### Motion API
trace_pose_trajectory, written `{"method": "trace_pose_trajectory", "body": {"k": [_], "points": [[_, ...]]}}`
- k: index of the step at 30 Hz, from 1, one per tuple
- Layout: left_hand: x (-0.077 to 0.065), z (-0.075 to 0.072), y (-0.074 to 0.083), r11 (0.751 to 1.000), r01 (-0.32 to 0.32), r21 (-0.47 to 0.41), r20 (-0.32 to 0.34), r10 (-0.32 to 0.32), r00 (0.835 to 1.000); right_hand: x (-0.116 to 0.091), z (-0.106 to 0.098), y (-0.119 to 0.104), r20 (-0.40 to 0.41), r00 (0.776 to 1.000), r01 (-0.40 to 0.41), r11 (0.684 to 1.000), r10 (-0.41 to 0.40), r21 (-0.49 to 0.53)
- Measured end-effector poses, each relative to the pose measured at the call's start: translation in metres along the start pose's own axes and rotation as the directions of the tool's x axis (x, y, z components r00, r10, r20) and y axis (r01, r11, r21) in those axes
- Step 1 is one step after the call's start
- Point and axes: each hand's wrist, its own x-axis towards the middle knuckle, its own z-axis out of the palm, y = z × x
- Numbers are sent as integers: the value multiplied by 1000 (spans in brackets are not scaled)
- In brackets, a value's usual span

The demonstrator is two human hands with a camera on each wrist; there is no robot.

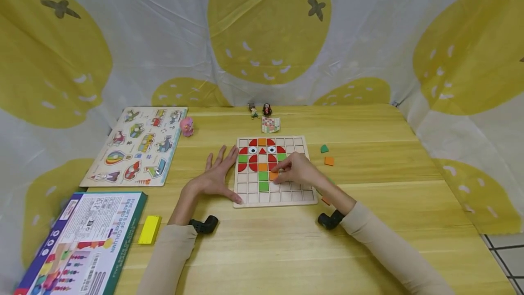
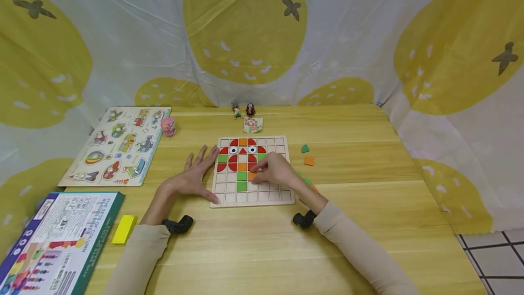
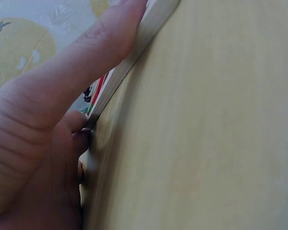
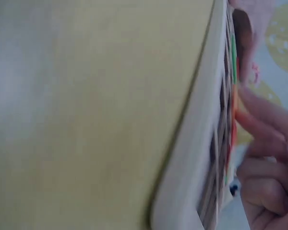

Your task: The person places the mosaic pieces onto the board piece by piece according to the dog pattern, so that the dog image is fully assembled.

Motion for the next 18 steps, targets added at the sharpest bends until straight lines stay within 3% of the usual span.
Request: {"method": "trace_pose_trajectory", "body": {"k": [3,5,8,12,18], "points": [[1,0,1,1000,-3,1,1,3,1000,-6,-14,9,70,997,21,1000,-22,20],[2,1,1,1000,-2,3,1,2,1000,-12,-28,18,63,998,12,1000,-14,27],[2,2,0,1000,-1,4,4,1,1000,-24,-54,36,-42,999,-12,1000,13,17],[2,2,1,1000,-2,4,5,2,1000,-42,-84,65,-209,974,-85,996,83,-3],[2,0,1,1000,11,6,10,-11,1000,-54,-100,94,-233,949,-213,977,212,22]]}}
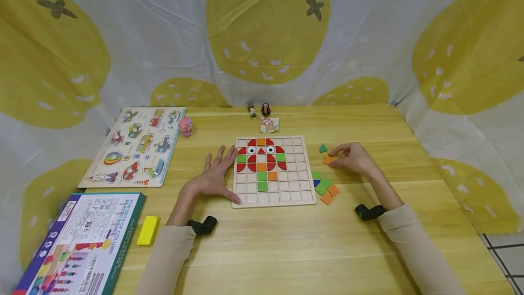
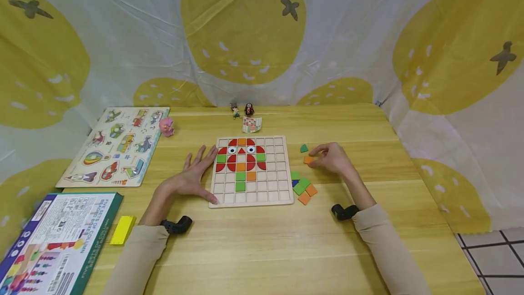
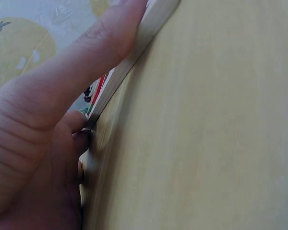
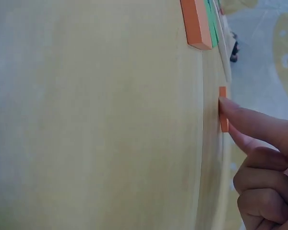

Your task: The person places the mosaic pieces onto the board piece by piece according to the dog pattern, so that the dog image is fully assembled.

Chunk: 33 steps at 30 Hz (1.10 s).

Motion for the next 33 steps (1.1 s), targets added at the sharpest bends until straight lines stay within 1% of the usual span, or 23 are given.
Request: {"method": "trace_pose_trajectory", "body": {"k": [2,6,9,11,14,17,20,22,24,29,31,33], "points": [[0,0,-1,1000,1,3,-3,-1,1000,1,0,2,-5,1000,-4,1000,4,1],[-1,0,-1,1000,-1,4,-7,1,1000,1,1,1,-8,1000,12,998,-13,-56],[-2,-1,-1,1000,-2,5,-9,2,1000,0,5,-7,33,998,58,997,-57,-53],[-3,0,0,1000,-5,7,-9,5,1000,-3,10,-17,69,994,86,996,-85,-22],[-3,1,-1,1000,-6,12,-10,6,1000,-5,28,-38,124,984,123,992,-125,25],[-3,2,-1,1000,-7,14,-7,7,1000,-5,52,-59,161,977,140,990,-141,18],[-3,2,-1,1000,-6,16,-11,7,1000,-5,72,-75,181,970,162,987,-160,2],[-2,2,-1,1000,-15,13,-16,15,1000,-5,81,-81,177,971,168,986,-163,-17],[-2,2,-1,1000,-17,12,-20,17,1000,-4,86,-84,155,975,163,986,-156,-31],[-2,1,0,1000,-22,2,-24,22,999,-1,92,-88,83,990,121,992,-118,-33],[-3,1,0,1000,-22,-2,-23,22,999,0,94,-88,84,990,116,993,-113,-26],[-2,0,-1,1000,-20,-6,-21,19,1000,1,95,-89,104,986,133,991,-130,-22]]}}
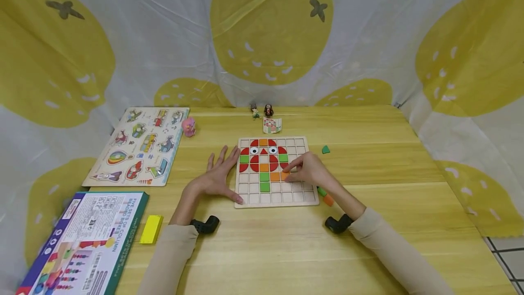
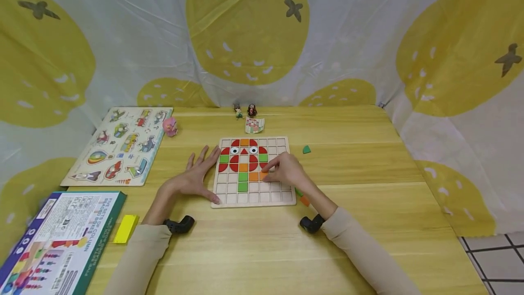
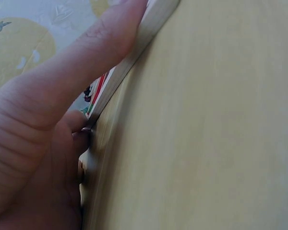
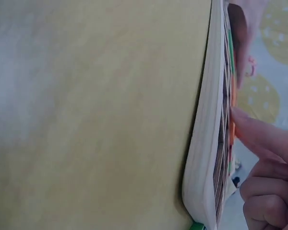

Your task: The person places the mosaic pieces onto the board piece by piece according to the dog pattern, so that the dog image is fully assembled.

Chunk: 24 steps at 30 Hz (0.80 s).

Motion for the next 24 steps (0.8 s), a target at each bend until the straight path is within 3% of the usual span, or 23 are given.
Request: {"method": "trace_pose_trajectory", "body": {"k": [5,11,16,20,24], "points": [[2,0,-1,1000,4,14,7,-4,1000,-4,-10,4,45,998,37,999,-39,38],[3,-3,-1,1000,10,16,8,-10,1000,-28,-54,30,35,998,51,999,-51,-4],[3,-2,0,1000,0,4,11,0,1000,-58,-85,68,169,983,69,997,-74,40],[3,0,0,1000,13,20,20,-13,1000,-72,-89,89,286,956,33,994,-62,105],[3,0,1,999,21,26,22,-21,1000,-70,-83,94,282,956,41,991,-76,127]]}}
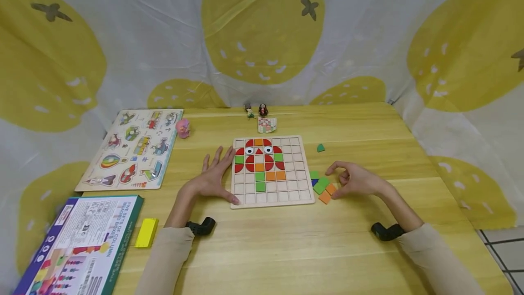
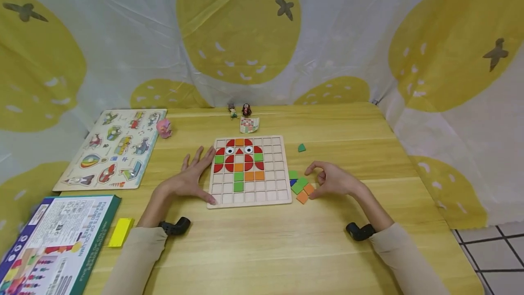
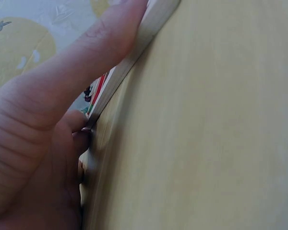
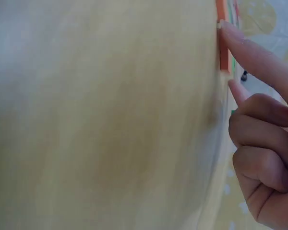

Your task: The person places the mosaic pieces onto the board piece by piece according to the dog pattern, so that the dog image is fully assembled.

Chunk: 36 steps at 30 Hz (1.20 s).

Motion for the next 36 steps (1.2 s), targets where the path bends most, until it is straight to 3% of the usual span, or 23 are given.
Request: {"method": "trace_pose_trajectory", "body": {"k": [6,14,20,24,30,36], "points": [[-2,1,-2,1000,-4,-13,-11,4,1000,15,0,-1,-121,993,-5,996,-6,-88],[-1,0,-3,1000,2,-7,-3,-2,1000,16,-7,1,-198,978,-84,995,72,-54],[-1,0,-3,1000,0,-12,-2,0,1000,16,-6,-3,-272,962,-69,986,25,-152],[-1,0,-2,1000,0,-8,-3,0,1000,22,10,-25,-295,955,-49,988,3,-148],[-2,0,-1,1000,4,-8,-3,-4,1000,55,56,-69,-241,970,-24,990,-11,-139],[-2,1,-2,1000,1,-16,-7,-1,1000,73,81,-82,-258,966,-61,982,13,-176]]}}
